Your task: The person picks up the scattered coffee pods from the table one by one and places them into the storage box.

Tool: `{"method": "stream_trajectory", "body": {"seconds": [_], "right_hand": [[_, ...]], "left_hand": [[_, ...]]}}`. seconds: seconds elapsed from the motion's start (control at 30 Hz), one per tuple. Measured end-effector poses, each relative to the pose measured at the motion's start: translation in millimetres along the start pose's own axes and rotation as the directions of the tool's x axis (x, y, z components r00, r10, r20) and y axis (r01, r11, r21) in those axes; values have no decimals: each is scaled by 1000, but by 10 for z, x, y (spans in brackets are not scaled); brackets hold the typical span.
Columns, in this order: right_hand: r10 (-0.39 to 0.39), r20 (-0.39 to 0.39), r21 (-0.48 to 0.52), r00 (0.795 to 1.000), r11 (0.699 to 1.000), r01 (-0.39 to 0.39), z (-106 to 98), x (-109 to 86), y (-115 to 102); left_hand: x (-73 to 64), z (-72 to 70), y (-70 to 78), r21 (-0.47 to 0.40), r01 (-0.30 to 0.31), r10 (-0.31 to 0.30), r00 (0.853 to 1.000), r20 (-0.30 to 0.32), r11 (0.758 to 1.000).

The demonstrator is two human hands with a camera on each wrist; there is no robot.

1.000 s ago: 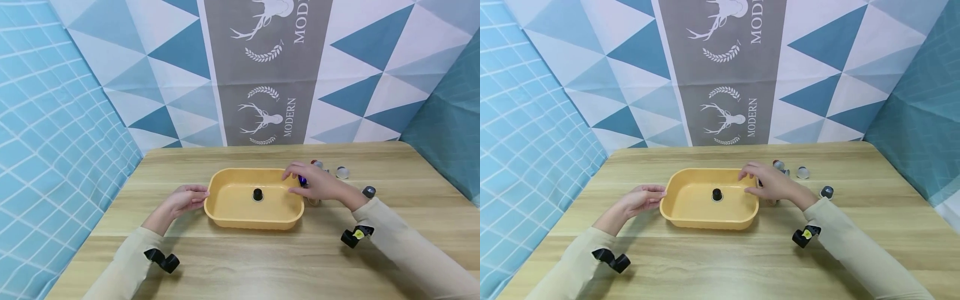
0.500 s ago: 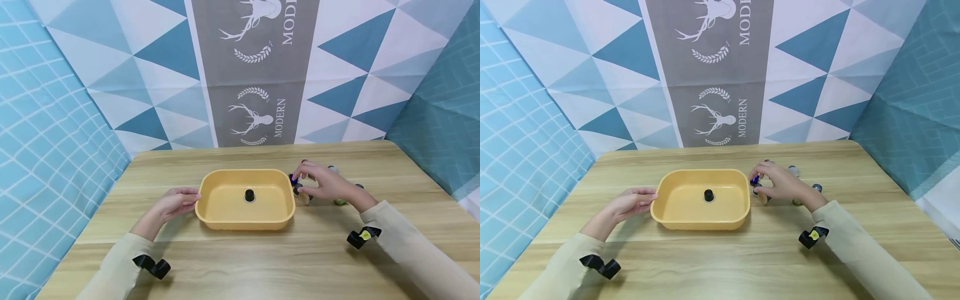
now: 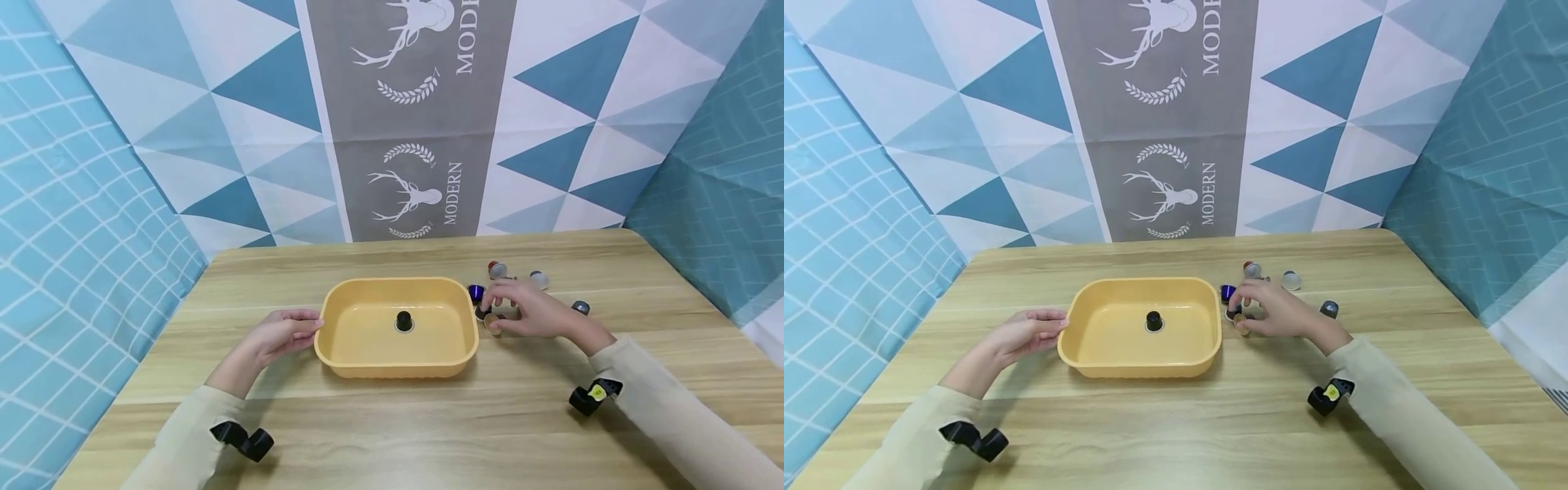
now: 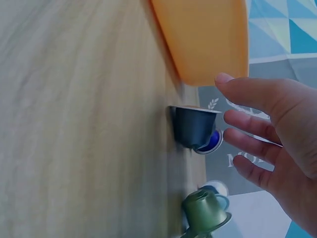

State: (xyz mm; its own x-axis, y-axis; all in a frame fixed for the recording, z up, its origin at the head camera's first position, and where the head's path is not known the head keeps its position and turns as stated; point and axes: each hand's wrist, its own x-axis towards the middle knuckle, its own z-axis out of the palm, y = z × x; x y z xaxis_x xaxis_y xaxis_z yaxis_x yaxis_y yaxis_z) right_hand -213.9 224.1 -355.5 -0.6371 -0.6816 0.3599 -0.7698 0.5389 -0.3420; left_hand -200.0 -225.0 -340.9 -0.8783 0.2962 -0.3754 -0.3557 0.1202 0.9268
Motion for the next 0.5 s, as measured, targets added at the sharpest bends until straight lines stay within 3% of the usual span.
{"method": "stream_trajectory", "body": {"seconds": [0.5], "right_hand": [[92,49,13,995,996,-93,24,-123,39]], "left_hand": [[-14,16,-1,-4,11,-11,1000,-25,1000]]}}
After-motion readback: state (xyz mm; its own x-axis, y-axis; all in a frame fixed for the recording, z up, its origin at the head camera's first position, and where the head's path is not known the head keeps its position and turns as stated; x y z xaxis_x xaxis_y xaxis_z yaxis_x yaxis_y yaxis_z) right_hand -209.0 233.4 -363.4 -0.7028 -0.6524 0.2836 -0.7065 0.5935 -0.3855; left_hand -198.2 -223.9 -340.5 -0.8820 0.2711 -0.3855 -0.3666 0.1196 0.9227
